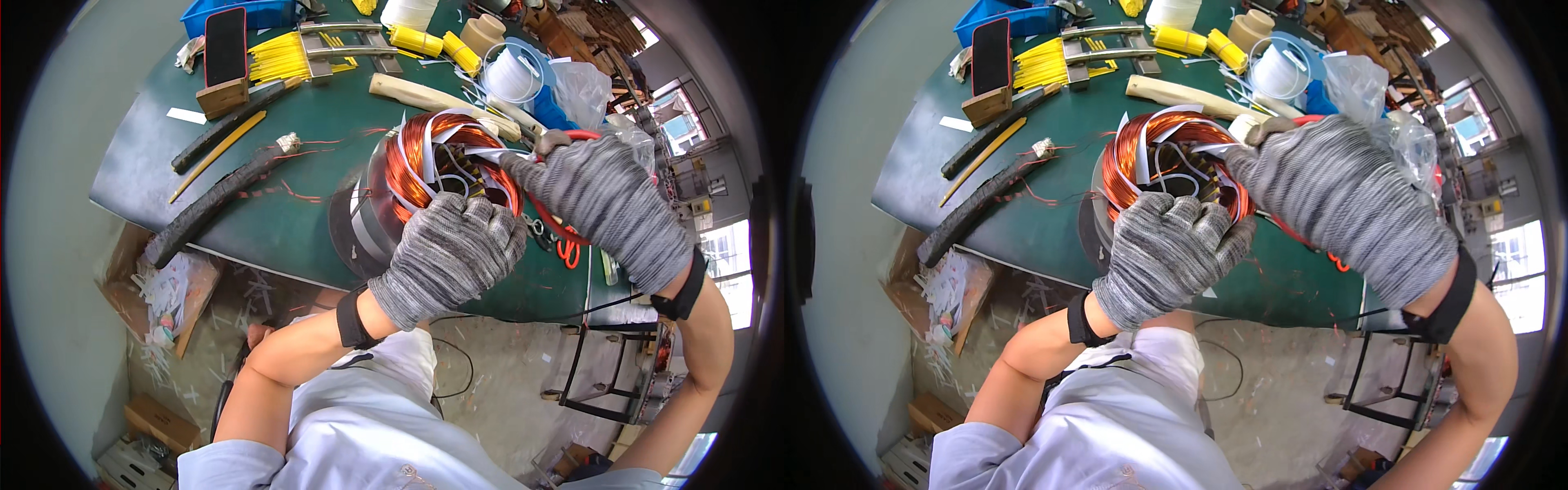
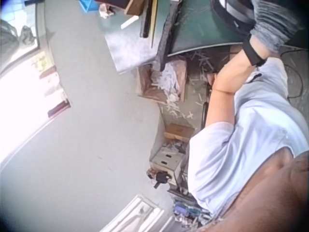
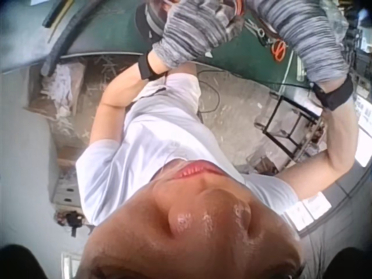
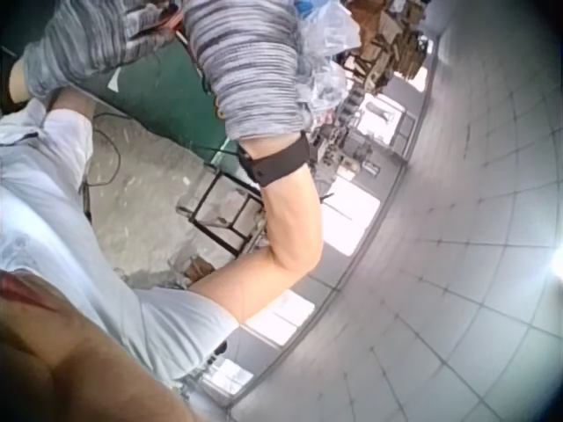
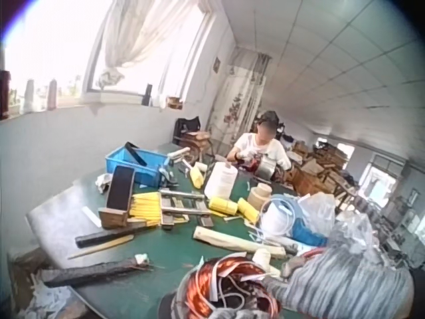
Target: Manually winding and organizing copper coils within a motor stator using tools.
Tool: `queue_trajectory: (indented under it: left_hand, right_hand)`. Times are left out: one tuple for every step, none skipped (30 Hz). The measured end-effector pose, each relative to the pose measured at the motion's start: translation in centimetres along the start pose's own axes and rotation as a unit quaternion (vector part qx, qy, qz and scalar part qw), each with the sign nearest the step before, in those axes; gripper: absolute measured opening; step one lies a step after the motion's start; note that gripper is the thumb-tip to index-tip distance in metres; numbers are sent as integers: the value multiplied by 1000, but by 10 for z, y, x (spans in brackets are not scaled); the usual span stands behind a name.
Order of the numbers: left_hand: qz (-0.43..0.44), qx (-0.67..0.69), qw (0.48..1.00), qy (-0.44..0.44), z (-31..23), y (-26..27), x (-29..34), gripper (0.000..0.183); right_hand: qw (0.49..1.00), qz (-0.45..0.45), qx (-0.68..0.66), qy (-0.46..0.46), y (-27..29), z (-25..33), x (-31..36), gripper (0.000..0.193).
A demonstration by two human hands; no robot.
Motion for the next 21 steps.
queue_trajectory:
  left_hand:
    - [3, 3, 1000, 3, 0, 0, 0, 35]
    - [1, 8, 1000, -4, 1, 0, 1, 35]
    - [3, 2, 1000, 0, 1, 1, 1, 36]
    - [-1, -2, 1000, -7, 1, 1, 2, 36]
    - [-4, -3, 1000, -18, 1, 2, 3, 37]
    - [-3, 9, 1000, -15, 1, 3, 3, 34]
    - [0, 26, 1000, -11, 2, 5, 3, 31]
    - [-1, 36, 999, -2, 2, 8, 3, 29]
    - [-27, 51, 998, 0, 4, 12, 1, 31]
    - [-55, 59, 997, 6, 7, 19, 0, 33]
    - [-72, 61, 996, -1, 10, 26, -3, 34]
    - [-52, 204, 977, 26, 19, 30, -4, 40]
    - [-71, 287, 955, 26, 31, 33, -9, 39]
    - [-46, 248, 968, 8, 44, 40, -10, 34]
    - [-60, 236, 970, -7, 58, 44, -14, 28]
    - [-21, 262, 963, 60, 78, 41, -18, 27]
    - [-5, 374, 920, 115, 91, 35, -19, 25]
    - [27, 465, 858, 216, 104, 27, -19, 25]
    - [68, 542, 779, 308, 113, 19, -16, 27]
    - [99, 534, 785, 298, 116, 14, -18, 29]
    - [122, 527, 794, 278, 117, 9, -20, 32]
  right_hand:
    - [1000, 5, -23, -5, -5, 1, -1, 37]
    - [998, 32, -42, -21, -13, 2, 0, 37]
    - [997, 24, -72, -26, -21, 3, 4, 37]
    - [994, -7, -107, -35, -28, 1, 13, 36]
    - [985, 17, -159, -62, -39, -1, 22, 36]
    - [967, 32, -236, -89, -49, -7, 33, 36]
    - [934, -37, -337, -116, -57, -7, 45, 40]
    - [850, -138, -495, -115, -64, -8, 57, 45]
    - [797, -109, -561, -194, -78, 0, 78, 52]
    - [680, -78, -680, -264, -97, 19, 91, 54]
    - [598, -68, -736, -310, -116, 39, 98, 55]
    - [560, -105, -767, -297, -128, 59, 104, 56]
    - [586, -196, -749, -242, -136, 78, 107, 57]
    - [515, -150, -807, -248, -152, 94, 106, 57]
    - [435, -146, -865, -205, -160, 108, 102, 57]
    - [389, -92, -885, -240, -167, 119, 101, 52]
    - [397, -94, -875, -259, -168, 123, 100, 52]
    - [392, -70, -875, -274, -167, 125, 95, 51]
    - [384, -55, -880, -274, -162, 125, 92, 50]
    - [394, -62, -871, -287, -156, 123, 87, 49]
    - [412, -93, -863, -278, -147, 120, 83, 49]
Point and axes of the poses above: each hand's wrist, its own x-axis away from the middle knuckle, its own y-axis out of the back of the hand, z = x × y, the point moved 3 cm from there along -x, towards the middle knuckle, and after that the axes turned 15 degrees about -y, right-handed, at the moved point
